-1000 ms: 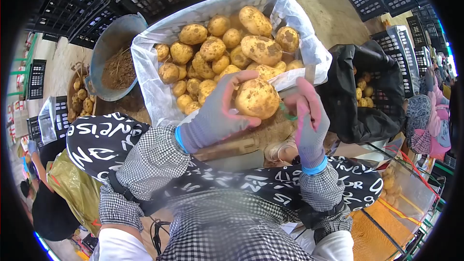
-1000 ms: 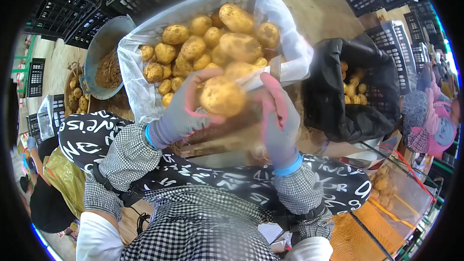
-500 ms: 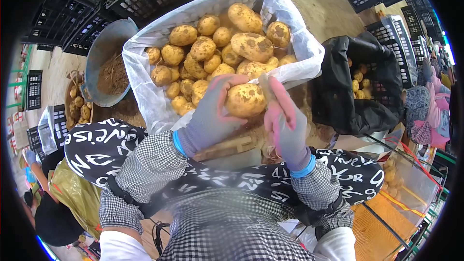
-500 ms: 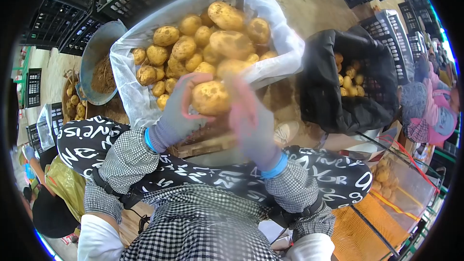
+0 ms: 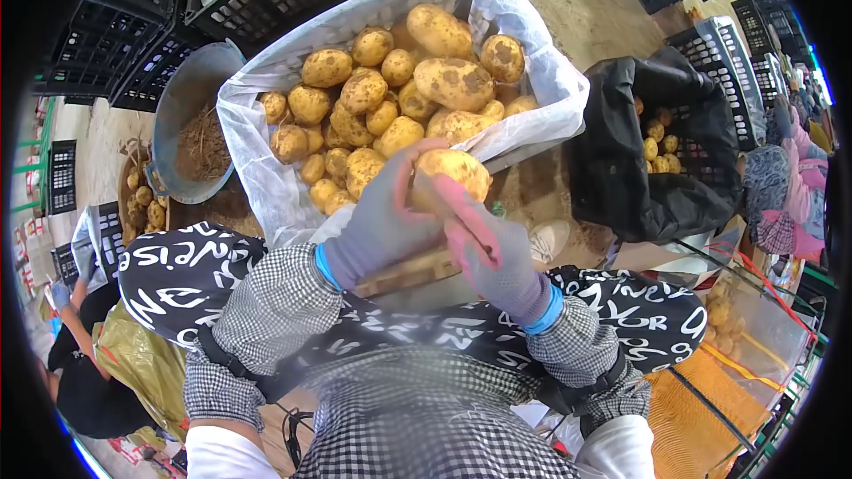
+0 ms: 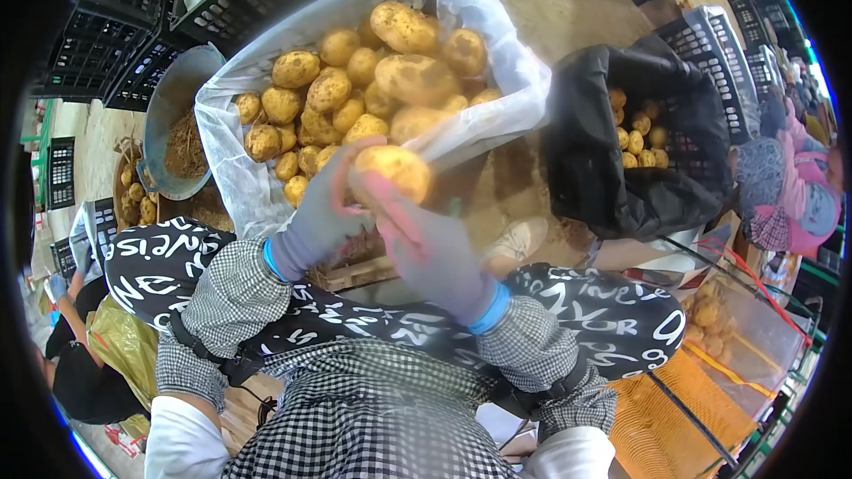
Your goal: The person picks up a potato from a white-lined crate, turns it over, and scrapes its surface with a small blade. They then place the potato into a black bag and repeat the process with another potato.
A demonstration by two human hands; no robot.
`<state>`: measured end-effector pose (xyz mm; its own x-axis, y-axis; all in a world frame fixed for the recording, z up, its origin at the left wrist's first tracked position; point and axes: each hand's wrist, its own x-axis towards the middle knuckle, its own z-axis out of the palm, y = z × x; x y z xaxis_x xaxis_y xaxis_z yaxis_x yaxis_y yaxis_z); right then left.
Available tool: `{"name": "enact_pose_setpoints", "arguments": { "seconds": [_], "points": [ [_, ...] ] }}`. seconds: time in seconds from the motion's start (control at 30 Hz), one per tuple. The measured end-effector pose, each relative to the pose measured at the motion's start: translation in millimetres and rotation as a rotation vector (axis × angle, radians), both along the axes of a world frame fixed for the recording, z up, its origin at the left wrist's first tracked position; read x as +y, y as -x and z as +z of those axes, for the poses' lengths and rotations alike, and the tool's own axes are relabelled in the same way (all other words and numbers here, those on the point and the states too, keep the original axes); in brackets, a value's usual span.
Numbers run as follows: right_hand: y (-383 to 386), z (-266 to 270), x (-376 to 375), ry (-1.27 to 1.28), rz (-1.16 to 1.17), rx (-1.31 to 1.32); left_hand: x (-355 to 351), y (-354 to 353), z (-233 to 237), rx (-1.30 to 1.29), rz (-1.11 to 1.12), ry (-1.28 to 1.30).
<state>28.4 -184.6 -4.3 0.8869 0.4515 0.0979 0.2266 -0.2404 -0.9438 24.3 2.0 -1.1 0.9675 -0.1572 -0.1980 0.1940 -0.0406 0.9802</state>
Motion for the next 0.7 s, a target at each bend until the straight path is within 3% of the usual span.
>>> {"name": "enact_pose_setpoints", "arguments": {
  "seconds": [0.07,0.1,0.13,0.23,0.27,0.33,0.43,0.47,0.53,0.6,0.63,0.7],
  "points": [
    [2.1,0.4,-12.0,-0.063,0.018,0.331,2.5,-2.7,4.0,0.165,0.012,0.321],
    [-3.7,-1.3,-15.6,-0.233,-0.057,0.357,3.8,-3.4,5.8,0.230,0.020,0.429],
    [-14.4,-5.4,-18.1,-0.403,-0.132,0.381,6.2,-3.6,7.6,0.255,0.020,0.437],
    [-32.7,0.8,-13.6,-0.436,-0.151,0.359,11.6,-6.0,11.4,0.391,-0.019,0.495],
    [-29.8,13.0,-15.7,-0.152,-0.045,0.163,14.0,-5.3,11.5,0.451,-0.037,0.518],
    [-24.4,16.4,-9.1,-0.031,0.030,0.111,27.2,-6.9,6.0,0.571,-0.155,0.426],
    [-20.3,-0.5,-2.8,-0.379,-0.088,0.564,25.6,-3.6,0.6,0.627,-0.122,0.388],
    [-24.4,0.9,-6.1,-0.402,-0.135,0.736,21.1,-2.4,-0.9,0.622,-0.075,0.393],
    [-28.0,-0.2,-11.5,-0.413,-0.177,0.889,7.3,2.0,-18.9,0.043,-0.007,-0.022],
    [-24.8,-9.4,-14.4,-0.382,-0.152,0.840,3.0,6.4,-26.1,-0.262,0.040,-0.230],
    [-23.1,-13.1,-16.0,-0.364,-0.138,0.806,2.6,5.6,-25.1,-0.283,0.042,-0.229],
    [-21.6,-15.2,-17.3,-0.323,-0.108,0.747,6.1,4.5,-16.7,-0.065,0.004,-0.088]
  ]
}}
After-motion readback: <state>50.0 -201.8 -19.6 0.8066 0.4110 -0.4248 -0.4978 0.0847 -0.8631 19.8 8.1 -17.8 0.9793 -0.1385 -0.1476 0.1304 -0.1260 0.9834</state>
